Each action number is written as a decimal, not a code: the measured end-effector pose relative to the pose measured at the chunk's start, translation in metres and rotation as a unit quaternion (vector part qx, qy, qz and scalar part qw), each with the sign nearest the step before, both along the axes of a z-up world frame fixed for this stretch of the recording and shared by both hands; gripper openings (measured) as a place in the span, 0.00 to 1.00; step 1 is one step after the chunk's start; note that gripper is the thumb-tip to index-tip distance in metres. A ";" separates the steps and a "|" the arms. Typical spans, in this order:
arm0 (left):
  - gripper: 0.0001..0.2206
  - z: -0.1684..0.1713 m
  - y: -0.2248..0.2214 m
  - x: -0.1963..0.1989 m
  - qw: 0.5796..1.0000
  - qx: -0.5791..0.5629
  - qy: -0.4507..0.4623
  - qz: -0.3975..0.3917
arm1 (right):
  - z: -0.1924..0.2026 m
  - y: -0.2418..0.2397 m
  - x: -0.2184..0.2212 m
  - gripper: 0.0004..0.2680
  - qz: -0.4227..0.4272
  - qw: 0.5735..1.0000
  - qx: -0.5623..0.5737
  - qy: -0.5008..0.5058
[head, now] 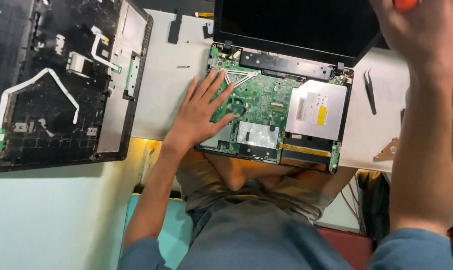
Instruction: Connecting internal motherboard components and reassembling a laptop chassis.
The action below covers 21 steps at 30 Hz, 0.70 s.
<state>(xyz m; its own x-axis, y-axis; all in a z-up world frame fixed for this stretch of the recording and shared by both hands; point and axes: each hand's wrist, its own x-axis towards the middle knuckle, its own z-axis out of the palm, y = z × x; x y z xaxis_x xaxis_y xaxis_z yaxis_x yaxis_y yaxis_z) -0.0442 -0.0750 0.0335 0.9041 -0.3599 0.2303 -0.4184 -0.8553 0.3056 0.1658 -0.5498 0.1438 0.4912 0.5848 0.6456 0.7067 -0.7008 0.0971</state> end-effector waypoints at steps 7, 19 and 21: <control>0.35 0.000 -0.022 -0.039 0.998 0.038 -0.010 0.049 | -0.043 -0.016 -0.123 0.28 -0.099 0.939 0.132 0.303; 0.43 0.009 -0.066 -0.134 0.992 0.075 0.015 0.104 | -0.099 -0.071 -0.184 0.18 -0.202 0.924 0.103 0.307; 0.42 0.009 -0.062 -0.145 0.991 0.080 0.014 0.102 | -0.101 -0.067 -0.184 0.17 -0.185 0.933 0.114 0.287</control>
